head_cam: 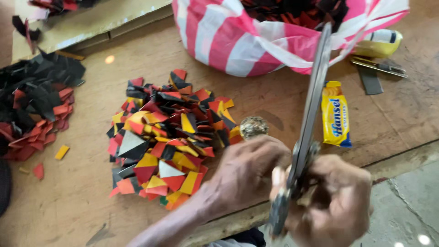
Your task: The person uses shears to cut small triangular pieces from a pile of multicolored leather scraps on a wooden workbench. The person repeatedly picks up pieces, trims edges, and places the cut pieces back into the pile. Finished leather goods are visible nearby.
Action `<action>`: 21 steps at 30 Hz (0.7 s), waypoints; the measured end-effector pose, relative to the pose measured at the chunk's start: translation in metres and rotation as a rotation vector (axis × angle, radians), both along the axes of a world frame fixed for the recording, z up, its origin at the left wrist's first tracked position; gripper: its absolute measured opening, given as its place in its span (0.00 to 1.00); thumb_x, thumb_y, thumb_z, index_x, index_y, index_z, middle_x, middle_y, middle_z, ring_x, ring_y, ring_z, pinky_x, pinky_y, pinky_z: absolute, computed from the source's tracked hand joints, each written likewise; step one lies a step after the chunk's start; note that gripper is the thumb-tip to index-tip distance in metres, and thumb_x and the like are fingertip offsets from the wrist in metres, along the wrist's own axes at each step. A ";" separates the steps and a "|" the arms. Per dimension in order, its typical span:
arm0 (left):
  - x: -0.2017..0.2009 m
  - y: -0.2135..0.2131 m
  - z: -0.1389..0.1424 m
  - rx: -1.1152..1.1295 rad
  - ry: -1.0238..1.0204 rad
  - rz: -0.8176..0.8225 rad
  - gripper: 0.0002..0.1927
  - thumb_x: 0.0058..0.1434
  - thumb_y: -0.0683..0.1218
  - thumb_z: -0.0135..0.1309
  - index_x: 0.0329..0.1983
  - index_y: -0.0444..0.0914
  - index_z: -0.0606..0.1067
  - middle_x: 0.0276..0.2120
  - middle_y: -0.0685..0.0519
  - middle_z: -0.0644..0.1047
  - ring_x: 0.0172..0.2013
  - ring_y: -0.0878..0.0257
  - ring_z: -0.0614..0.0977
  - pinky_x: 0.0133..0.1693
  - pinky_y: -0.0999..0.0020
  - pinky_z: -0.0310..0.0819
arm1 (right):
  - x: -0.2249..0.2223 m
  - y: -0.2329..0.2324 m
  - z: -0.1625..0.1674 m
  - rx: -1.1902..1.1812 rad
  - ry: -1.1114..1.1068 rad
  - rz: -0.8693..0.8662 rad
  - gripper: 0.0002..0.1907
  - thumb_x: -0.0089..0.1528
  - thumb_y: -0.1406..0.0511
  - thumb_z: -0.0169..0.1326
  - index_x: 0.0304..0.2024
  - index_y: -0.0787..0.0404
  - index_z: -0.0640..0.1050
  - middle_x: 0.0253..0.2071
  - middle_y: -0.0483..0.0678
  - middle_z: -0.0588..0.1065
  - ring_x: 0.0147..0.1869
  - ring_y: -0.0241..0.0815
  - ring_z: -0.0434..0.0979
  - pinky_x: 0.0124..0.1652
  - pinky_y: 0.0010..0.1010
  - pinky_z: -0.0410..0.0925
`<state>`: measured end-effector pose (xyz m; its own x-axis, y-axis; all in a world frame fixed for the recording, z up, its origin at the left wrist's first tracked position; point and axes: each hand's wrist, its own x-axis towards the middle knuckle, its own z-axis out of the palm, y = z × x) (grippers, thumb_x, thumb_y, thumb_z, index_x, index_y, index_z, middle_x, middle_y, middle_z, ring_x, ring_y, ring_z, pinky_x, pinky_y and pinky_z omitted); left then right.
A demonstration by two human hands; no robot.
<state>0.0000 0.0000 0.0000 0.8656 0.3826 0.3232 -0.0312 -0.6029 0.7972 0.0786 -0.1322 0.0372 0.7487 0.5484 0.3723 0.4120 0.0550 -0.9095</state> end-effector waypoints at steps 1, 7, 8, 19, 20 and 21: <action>-0.020 0.009 -0.005 0.165 -0.199 0.137 0.06 0.68 0.40 0.58 0.47 0.37 0.75 0.46 0.47 0.79 0.46 0.50 0.84 0.51 0.62 0.80 | -0.018 0.010 -0.009 0.054 -0.072 -0.146 0.23 0.53 0.69 0.66 0.44 0.67 0.68 0.38 0.45 0.76 0.36 0.28 0.76 0.35 0.17 0.71; -0.054 0.084 -0.045 0.414 0.046 0.235 0.23 0.54 0.39 0.58 0.56 0.34 0.73 0.57 0.40 0.73 0.60 0.42 0.70 0.61 0.50 0.64 | -0.035 0.008 -0.034 -0.057 -0.336 0.006 0.20 0.58 0.67 0.64 0.47 0.64 0.70 0.36 0.45 0.78 0.32 0.26 0.79 0.30 0.18 0.70; -0.047 0.090 -0.054 0.499 0.098 0.203 0.27 0.50 0.39 0.56 0.57 0.35 0.74 0.59 0.38 0.70 0.61 0.40 0.67 0.62 0.48 0.60 | -0.042 0.010 -0.042 -0.107 -0.301 0.001 0.20 0.59 0.65 0.64 0.48 0.64 0.70 0.35 0.45 0.78 0.32 0.27 0.78 0.30 0.20 0.71; -0.087 0.090 -0.064 0.623 0.683 0.126 0.20 0.57 0.42 0.51 0.53 0.41 0.77 0.66 0.49 0.66 0.68 0.46 0.59 0.68 0.50 0.47 | -0.091 0.033 -0.091 -0.395 0.092 0.029 0.21 0.55 0.63 0.65 0.45 0.64 0.72 0.28 0.48 0.80 0.29 0.36 0.79 0.30 0.29 0.74; -0.096 0.089 -0.062 0.609 0.675 0.141 0.23 0.54 0.41 0.52 0.55 0.41 0.77 0.66 0.49 0.66 0.69 0.46 0.59 0.69 0.50 0.46 | -0.090 0.036 -0.092 -0.426 0.083 0.027 0.21 0.54 0.63 0.66 0.44 0.64 0.72 0.28 0.48 0.80 0.29 0.36 0.80 0.30 0.30 0.74; -0.104 0.090 -0.060 0.597 0.672 0.148 0.26 0.51 0.40 0.53 0.56 0.41 0.77 0.66 0.49 0.66 0.69 0.47 0.58 0.69 0.51 0.45 | -0.091 0.041 -0.092 -0.457 0.082 0.020 0.21 0.54 0.62 0.67 0.43 0.63 0.73 0.28 0.49 0.81 0.29 0.36 0.81 0.31 0.30 0.74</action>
<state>-0.1041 0.0904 -0.0597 0.8987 0.4356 -0.0516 0.4376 -0.8824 0.1731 -0.0124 -0.0916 -0.0547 0.7531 0.6573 0.0292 0.3407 -0.3517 -0.8719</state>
